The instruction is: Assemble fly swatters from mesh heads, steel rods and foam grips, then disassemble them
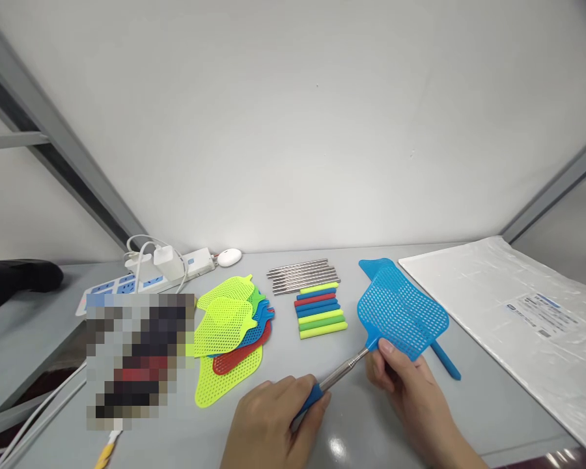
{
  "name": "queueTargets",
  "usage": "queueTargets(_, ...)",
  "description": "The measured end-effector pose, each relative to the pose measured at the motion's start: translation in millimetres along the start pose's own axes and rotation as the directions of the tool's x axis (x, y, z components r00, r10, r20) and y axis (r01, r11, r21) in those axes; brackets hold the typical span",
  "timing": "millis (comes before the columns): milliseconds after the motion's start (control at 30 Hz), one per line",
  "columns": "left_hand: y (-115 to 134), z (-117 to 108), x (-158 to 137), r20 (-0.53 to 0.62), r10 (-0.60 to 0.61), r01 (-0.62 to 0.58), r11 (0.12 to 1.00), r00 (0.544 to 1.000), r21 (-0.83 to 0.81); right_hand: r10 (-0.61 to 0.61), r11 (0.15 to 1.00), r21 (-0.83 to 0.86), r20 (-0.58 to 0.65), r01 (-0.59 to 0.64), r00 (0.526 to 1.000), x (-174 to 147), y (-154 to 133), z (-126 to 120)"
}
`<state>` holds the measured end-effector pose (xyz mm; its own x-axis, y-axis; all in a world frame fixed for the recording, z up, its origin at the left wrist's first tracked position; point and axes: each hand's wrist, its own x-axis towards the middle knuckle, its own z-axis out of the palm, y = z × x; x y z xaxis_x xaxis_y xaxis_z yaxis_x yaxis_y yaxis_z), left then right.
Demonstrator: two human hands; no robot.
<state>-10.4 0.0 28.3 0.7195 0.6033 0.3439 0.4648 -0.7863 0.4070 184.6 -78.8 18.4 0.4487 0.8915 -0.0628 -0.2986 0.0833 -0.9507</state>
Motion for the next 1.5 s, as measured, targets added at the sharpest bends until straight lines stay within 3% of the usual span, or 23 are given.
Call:
queueTargets(233, 1, -1, -3, 0.064, -0.019, 0.022, 0.999, 0.998, -0.047, -0.004, 0.995, -0.095, 0.066, 0.011, 0.998, 0, -2, -13)
queueTargets(433, 5, -4, -2, 0.138, -0.06, 0.081, 0.985, 0.989, -0.152, 0.086, 0.969, -0.244, 0.183, -0.039, 0.979, -1, -13, -32)
queueTargets(600, 14, -14, -3, 0.16, -0.133, 0.174, 0.944, 0.978, -0.279, 0.034, 0.967, -0.254, 0.267, 0.036, 0.963, -6, -26, -30)
queueTargets(667, 15, -17, -4, 0.107, -0.111, 0.134, 0.963, 0.988, -0.233, 0.044, 0.951, -0.307, 0.261, 0.039, 0.964, -6, -31, -28)
queueTargets(833, 18, -19, -1, -0.063, 0.094, -0.091, 0.995, 0.994, 0.047, 0.116, 0.958, -0.281, 0.202, -0.056, 0.972, -10, -39, -20)
queueTargets(933, 21, -19, -1, -0.135, 0.13, -0.102, 0.975, 0.982, 0.197, 0.172, 0.973, -0.189, 0.199, -0.135, 0.965, -13, -42, -11)
queueTargets(1033, 25, -20, -4, -0.174, 0.129, -0.09, 0.971, 0.976, 0.22, 0.204, 0.976, -0.126, 0.221, -0.179, 0.954, -17, -45, -4)
queueTargets(1133, 27, -21, -6, -0.119, 0.049, -0.033, 0.991, 0.992, 0.128, 0.206, 0.965, -0.206, 0.216, -0.162, 0.954, -18, -45, -3)
queueTargets(1300, 27, -25, -1, 0.12, -0.07, 0.058, 0.993, 0.99, 0.099, 0.24, 0.947, -0.266, 0.213, -0.18, 0.947, -17, -39, -6)
queueTargets(1400, 26, -22, 3, 0.105, -0.026, 0.002, 0.975, 0.994, 0.223, 0.282, 0.951, -0.192, 0.22, -0.242, 0.934, -15, -31, -3)
queueTargets(1500, 25, -13, 4, 0.001, -0.025, 0.024, 0.949, 1.0, 0.315, 0.258, 0.962, -0.144, 0.207, -0.231, 0.944, -12, -23, 2)
